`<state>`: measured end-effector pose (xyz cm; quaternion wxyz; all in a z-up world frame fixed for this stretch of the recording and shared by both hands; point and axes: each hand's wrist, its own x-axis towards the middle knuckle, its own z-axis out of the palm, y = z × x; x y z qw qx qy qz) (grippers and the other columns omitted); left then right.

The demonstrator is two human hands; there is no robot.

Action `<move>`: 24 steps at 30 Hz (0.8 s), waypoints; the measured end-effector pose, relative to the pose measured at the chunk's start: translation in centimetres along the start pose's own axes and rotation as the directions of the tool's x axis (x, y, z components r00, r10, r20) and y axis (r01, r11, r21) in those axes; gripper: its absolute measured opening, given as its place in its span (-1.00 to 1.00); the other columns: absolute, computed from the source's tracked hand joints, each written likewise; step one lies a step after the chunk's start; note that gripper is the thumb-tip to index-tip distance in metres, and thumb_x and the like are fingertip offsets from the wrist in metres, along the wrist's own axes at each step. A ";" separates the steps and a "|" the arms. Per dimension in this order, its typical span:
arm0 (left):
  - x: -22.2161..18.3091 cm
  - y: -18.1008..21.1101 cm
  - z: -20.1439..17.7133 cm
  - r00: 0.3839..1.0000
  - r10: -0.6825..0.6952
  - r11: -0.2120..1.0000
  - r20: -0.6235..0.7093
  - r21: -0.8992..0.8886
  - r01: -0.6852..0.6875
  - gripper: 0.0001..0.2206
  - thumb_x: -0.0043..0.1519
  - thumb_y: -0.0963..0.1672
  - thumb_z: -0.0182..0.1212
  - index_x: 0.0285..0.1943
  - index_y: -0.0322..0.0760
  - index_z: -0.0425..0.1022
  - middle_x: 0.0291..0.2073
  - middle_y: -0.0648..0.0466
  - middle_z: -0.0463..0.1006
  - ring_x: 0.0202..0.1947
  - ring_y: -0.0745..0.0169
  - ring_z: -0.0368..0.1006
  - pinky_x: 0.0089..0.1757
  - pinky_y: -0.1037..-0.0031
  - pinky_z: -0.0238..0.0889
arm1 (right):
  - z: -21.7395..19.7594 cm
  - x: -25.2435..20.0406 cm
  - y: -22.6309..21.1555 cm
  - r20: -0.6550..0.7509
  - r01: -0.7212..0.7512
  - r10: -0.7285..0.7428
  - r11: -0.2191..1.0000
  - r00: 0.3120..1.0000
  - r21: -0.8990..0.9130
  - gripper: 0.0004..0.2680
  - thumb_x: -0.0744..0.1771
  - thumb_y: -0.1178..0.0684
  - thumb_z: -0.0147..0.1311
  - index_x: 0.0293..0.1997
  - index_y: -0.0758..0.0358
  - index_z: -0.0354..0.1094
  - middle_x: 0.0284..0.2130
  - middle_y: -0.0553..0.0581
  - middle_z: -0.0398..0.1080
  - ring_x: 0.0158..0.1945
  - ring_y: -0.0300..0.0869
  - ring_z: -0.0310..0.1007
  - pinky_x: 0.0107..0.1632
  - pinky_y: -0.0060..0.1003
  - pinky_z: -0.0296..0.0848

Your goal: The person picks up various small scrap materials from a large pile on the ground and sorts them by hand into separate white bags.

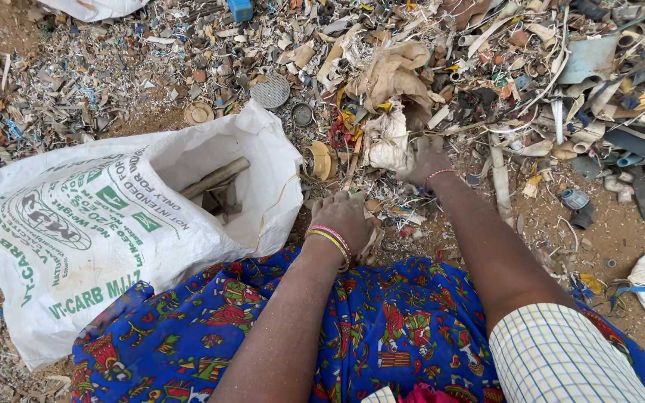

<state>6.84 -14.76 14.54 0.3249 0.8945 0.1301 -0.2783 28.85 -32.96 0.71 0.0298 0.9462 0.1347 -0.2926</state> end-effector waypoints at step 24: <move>3.6 2.8 2.9 0.896 0.015 0.931 -0.445 -0.320 -0.174 -0.02 0.16 0.12 0.29 0.60 -0.28 -0.31 0.51 -0.42 -0.15 0.41 -0.41 0.09 0.27 0.06 0.12 | -12.5 -18.0 7.8 -0.353 0.444 -0.363 0.878 0.862 0.180 -0.57 0.24 0.00 0.30 0.26 -0.06 0.33 0.16 0.18 0.40 0.21 0.06 0.42 0.29 -0.13 0.34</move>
